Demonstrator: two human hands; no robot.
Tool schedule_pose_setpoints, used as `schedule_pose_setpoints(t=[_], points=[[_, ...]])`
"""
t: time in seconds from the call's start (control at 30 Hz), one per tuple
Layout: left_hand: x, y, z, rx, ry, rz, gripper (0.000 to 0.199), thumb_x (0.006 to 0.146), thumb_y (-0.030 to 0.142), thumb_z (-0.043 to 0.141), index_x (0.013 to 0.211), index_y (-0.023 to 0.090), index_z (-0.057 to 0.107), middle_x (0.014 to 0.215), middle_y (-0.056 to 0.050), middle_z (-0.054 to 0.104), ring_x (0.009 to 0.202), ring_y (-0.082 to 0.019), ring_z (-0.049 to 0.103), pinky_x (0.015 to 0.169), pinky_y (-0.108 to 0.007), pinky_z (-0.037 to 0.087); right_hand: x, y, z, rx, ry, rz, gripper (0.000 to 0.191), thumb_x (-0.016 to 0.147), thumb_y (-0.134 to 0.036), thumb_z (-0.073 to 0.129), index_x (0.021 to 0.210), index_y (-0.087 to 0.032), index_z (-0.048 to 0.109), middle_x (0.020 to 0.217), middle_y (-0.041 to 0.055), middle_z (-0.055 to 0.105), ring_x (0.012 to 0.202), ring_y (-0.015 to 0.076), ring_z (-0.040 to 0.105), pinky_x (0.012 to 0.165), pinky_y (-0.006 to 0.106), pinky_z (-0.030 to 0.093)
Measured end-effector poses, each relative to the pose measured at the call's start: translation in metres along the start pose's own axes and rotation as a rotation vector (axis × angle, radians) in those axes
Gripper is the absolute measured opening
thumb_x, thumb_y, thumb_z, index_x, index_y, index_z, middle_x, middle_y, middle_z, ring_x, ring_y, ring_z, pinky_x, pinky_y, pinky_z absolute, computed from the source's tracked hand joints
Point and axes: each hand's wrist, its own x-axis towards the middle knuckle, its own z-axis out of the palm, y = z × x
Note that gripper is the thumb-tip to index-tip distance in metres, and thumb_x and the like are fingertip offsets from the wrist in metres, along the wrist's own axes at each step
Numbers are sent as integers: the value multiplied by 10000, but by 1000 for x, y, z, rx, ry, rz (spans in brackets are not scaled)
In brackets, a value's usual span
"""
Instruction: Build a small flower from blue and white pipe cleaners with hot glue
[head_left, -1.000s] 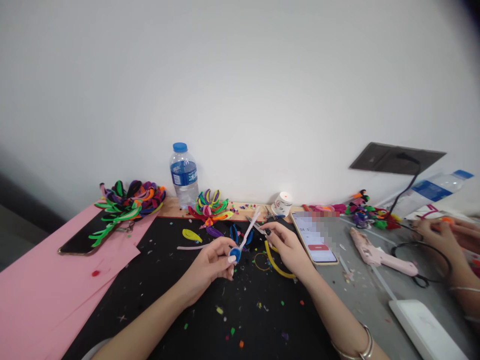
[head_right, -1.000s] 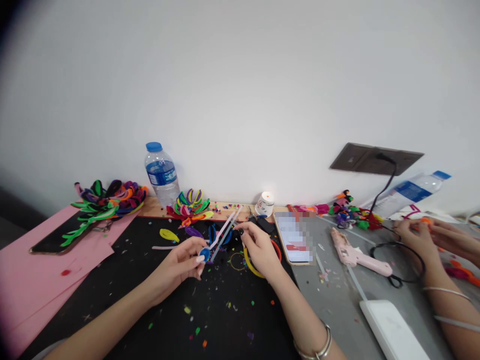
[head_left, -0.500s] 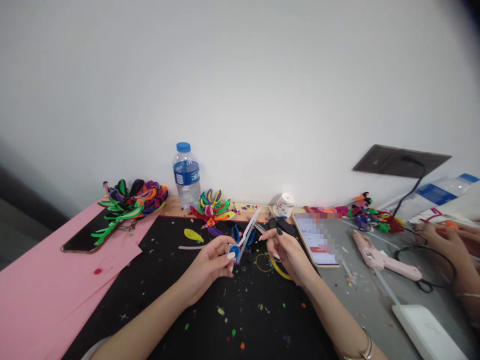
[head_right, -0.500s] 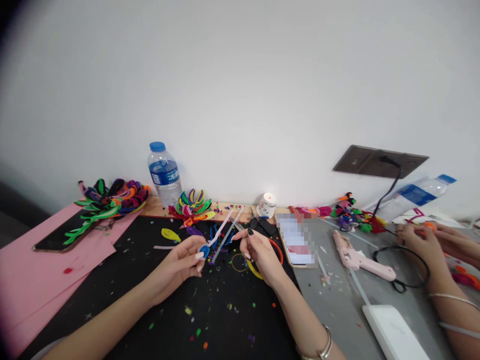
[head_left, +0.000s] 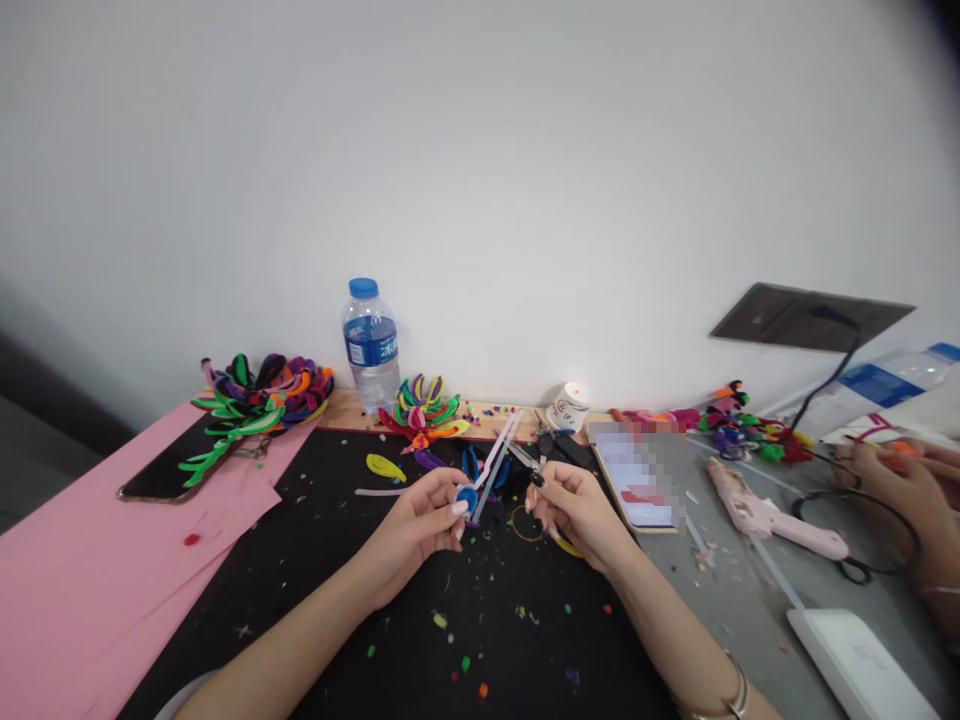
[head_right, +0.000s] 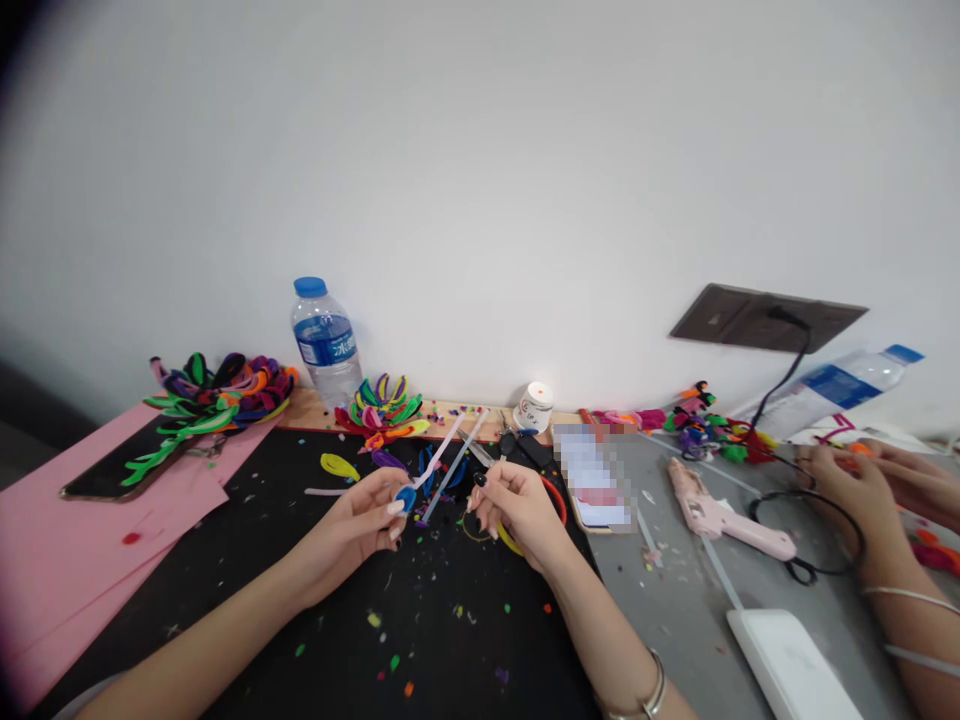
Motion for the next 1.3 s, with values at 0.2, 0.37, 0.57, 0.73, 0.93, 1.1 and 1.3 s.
schedule_pose_setpoints(t=[0.2, 0.37, 0.57, 0.73, 0.93, 1.1, 1.3], points=[[1, -2, -1, -3, 12, 6, 210, 742, 221, 636, 943, 225, 575, 724, 36, 446, 595, -68, 463, 551, -196, 436, 0, 0, -1, 57, -16, 42, 263, 795, -371, 584, 688, -148, 494, 650, 57, 661, 511, 121, 626, 508, 221, 500], [1, -2, -2, -6, 20, 1, 221, 731, 221, 648, 942, 225, 582, 729, 34, 449, 591, -67, 462, 552, -199, 438, -1, -2, -1, 107, -56, 62, 299, 857, -454, 441, 902, -165, 506, 666, 69, 666, 555, 164, 650, 536, 265, 507], [0, -1, -1, -4, 17, 6, 225, 728, 230, 651, 943, 218, 583, 731, 31, 445, 592, -69, 466, 547, -198, 437, -2, -4, -1, 121, -112, 62, 364, 893, -494, 295, 1101, -214, 399, 714, 80, 676, 634, 198, 675, 594, 301, 511], [0, -2, -1, -4, 22, -3, 220, 728, 230, 652, 938, 223, 586, 727, 32, 449, 599, -67, 464, 557, -197, 438, -3, -8, -1, 83, -97, 52, 429, 870, -530, 313, 1168, -225, 360, 875, 116, 674, 648, 202, 675, 571, 307, 517], [1, -1, -1, -8, 20, -1, 231, 721, 229, 658, 940, 224, 585, 731, 31, 456, 600, -70, 466, 553, -198, 433, -1, -6, -5, 10, -76, 16, 426, 871, -520, 304, 1179, -234, 371, 1057, 149, 625, 471, 144, 617, 386, 244, 457], [1, -2, -1, -10, 35, -3, 233, 710, 239, 667, 931, 222, 593, 728, 30, 463, 595, -74, 470, 549, -204, 428, -1, -6, -5, -20, -60, -15, 389, 886, -487, 292, 1143, -217, 404, 1024, 137, 624, 488, 126, 585, 374, 206, 397], [0, -1, 0, -11, 40, -6, 245, 704, 240, 672, 934, 227, 590, 728, 31, 471, 590, -74, 467, 549, -206, 423, -1, -8, -3, -28, -39, -54, 328, 846, -416, 440, 1086, -193, 458, 835, 63, 601, 465, 80, 445, 394, 187, 339]])
